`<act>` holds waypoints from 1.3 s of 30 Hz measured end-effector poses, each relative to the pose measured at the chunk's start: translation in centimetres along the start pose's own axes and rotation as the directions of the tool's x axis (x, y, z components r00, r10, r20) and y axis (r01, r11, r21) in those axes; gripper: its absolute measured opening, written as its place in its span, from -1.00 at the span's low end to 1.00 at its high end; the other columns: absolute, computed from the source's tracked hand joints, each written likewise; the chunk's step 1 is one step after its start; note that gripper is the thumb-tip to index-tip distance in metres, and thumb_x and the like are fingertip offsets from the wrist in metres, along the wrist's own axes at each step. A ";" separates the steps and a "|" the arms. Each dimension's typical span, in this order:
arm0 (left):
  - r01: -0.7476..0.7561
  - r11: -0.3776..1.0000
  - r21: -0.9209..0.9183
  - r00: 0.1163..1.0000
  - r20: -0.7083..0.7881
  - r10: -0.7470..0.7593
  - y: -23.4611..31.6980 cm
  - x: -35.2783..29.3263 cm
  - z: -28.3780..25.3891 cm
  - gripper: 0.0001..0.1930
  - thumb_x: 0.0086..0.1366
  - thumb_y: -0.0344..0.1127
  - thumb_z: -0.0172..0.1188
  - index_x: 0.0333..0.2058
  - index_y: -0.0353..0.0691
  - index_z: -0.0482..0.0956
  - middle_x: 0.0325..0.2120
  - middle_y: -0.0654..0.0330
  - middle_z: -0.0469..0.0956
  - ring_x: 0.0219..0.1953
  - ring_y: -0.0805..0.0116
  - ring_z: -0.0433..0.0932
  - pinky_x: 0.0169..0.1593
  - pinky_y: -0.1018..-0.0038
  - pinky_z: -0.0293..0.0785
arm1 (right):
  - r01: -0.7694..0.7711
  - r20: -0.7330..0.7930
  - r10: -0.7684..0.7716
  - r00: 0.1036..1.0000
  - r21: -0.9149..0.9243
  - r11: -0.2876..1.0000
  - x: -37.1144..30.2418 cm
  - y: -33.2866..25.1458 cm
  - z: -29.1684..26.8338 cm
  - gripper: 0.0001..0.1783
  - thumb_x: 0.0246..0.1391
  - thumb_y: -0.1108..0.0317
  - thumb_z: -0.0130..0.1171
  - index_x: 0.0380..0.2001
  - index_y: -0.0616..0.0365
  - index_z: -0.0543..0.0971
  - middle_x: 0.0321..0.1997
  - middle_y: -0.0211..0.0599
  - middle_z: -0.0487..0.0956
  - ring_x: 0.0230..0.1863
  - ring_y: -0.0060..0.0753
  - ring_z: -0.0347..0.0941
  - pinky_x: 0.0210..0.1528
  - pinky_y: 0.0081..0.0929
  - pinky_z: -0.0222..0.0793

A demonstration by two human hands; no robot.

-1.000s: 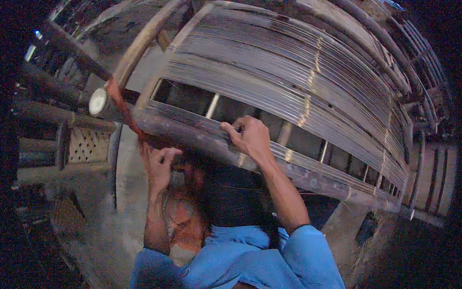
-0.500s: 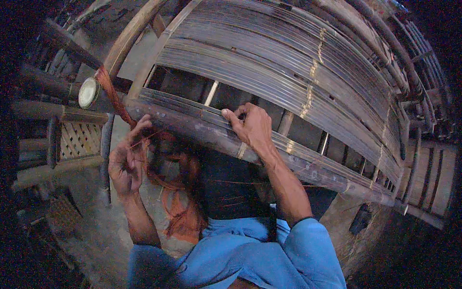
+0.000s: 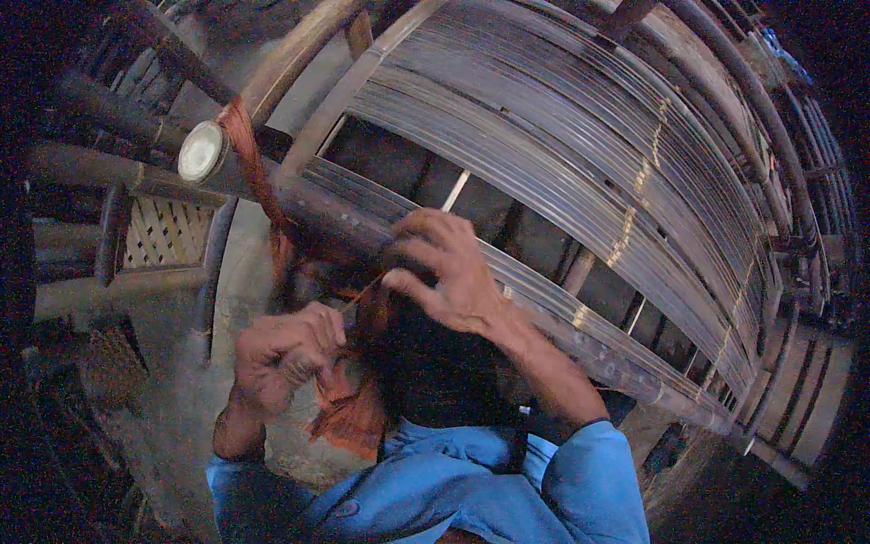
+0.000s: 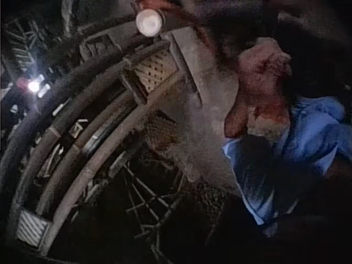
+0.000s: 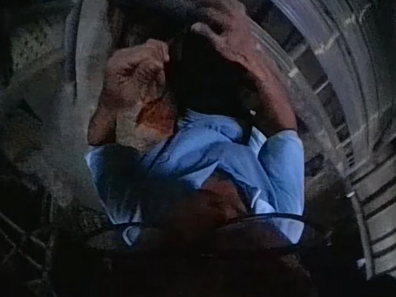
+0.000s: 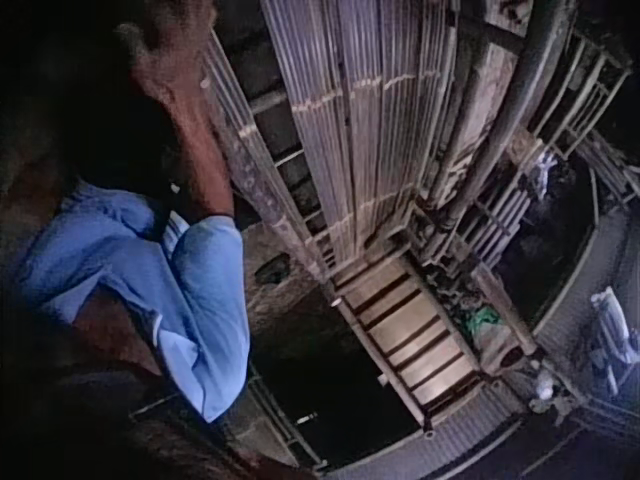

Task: The person weaves a bamboo mat by threading a long thin strand through the horizontal supports of a wooden frame by hand.

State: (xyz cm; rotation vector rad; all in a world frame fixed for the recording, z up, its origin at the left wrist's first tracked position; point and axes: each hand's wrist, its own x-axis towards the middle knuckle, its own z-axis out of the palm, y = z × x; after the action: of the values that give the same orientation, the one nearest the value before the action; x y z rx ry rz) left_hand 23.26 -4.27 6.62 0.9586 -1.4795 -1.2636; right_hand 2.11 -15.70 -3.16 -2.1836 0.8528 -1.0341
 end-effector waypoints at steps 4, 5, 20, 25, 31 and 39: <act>-0.032 0.990 0.140 0.998 0.061 0.024 0.9 0.4 0.5 -0.66 0.42 -0.26 0.16 -0.54 -0.30 0.51 -0.64 0.14 0.39 -0.54 0.20 0.39 -0.29 0.24 0.35 | 0.055 0.364 -0.119 0.924 0.183 0.982 0.1 1.3 0.5 -0.61 0.04 0.06 0.38 -0.55 0.13 0.51 -0.46 -0.19 0.50 -0.31 -0.03 0.40 -0.08 -0.14 0.29; -0.032 0.990 0.137 0.998 0.065 0.023 0.9 0.2 0.5 -0.66 0.42 -0.26 0.16 -0.54 -0.30 0.51 -0.64 0.14 0.39 -0.54 0.20 0.39 -0.29 0.24 0.35 | 0.052 0.363 -0.116 0.925 0.181 0.982 -0.6 1.2 1.0 -0.61 0.04 0.06 0.38 -0.55 0.13 0.51 -0.46 -0.19 0.50 -0.31 -0.03 0.40 -0.08 -0.14 0.29; -0.387 0.922 -0.013 0.845 -0.405 0.349 9.2 -10.4 -14.1 -0.76 0.42 -0.18 0.14 -0.25 -0.27 0.48 -0.12 -0.01 0.59 -0.38 0.36 0.52 -0.13 0.29 0.41 | -0.518 0.044 0.517 0.855 0.035 0.854 -1.7 4.3 -5.5 -0.68 0.25 0.24 0.20 -0.08 0.26 0.65 -0.12 -0.16 0.69 -0.11 -0.24 0.63 -0.04 -0.31 0.51; 0.230 0.843 0.487 0.711 -0.676 0.196 5.9 2.2 -9.9 -0.65 0.41 -0.31 0.04 0.10 -0.28 0.56 -0.26 0.30 0.54 -0.47 0.59 0.33 -0.35 0.59 0.27 | -0.561 0.263 0.569 0.779 -0.112 0.820 -1.7 10.0 -2.8 -0.53 0.28 0.18 0.10 0.11 0.28 0.57 0.10 0.06 0.62 0.15 -0.03 0.56 0.19 -0.24 0.43; 0.043 0.327 0.944 0.998 -0.029 -0.049 -12.7 14.9 -4.3 -0.64 0.19 -0.47 0.13 -0.03 -0.15 0.67 -0.35 -0.07 0.66 -0.19 -0.07 0.67 -0.07 0.09 0.58 | -0.584 0.296 0.593 0.749 -0.127 0.802 0.5 10.8 0.1 -0.48 0.15 0.25 0.18 0.14 0.27 0.56 0.10 0.11 0.62 0.14 0.03 0.56 0.21 -0.24 0.43; 0.201 0.383 0.902 0.937 -0.063 -0.344 -18.3 17.8 0.8 -0.64 0.07 -0.25 0.40 -0.12 -0.11 0.69 -0.33 -0.08 0.68 -0.14 -0.11 0.67 -0.04 0.06 0.58 | -0.677 0.280 0.677 0.681 -0.113 0.727 0.4 11.6 -0.1 -0.70 0.07 0.17 0.26 -0.20 0.06 0.75 -0.27 -0.10 0.73 -0.21 -0.20 0.65 -0.05 -0.30 0.51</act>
State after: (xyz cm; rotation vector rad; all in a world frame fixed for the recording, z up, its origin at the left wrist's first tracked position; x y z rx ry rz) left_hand 17.69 -24.02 -8.57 1.9325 -2.2484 -0.6381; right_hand -1.24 -23.34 -11.24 -1.7033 1.3585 -0.3069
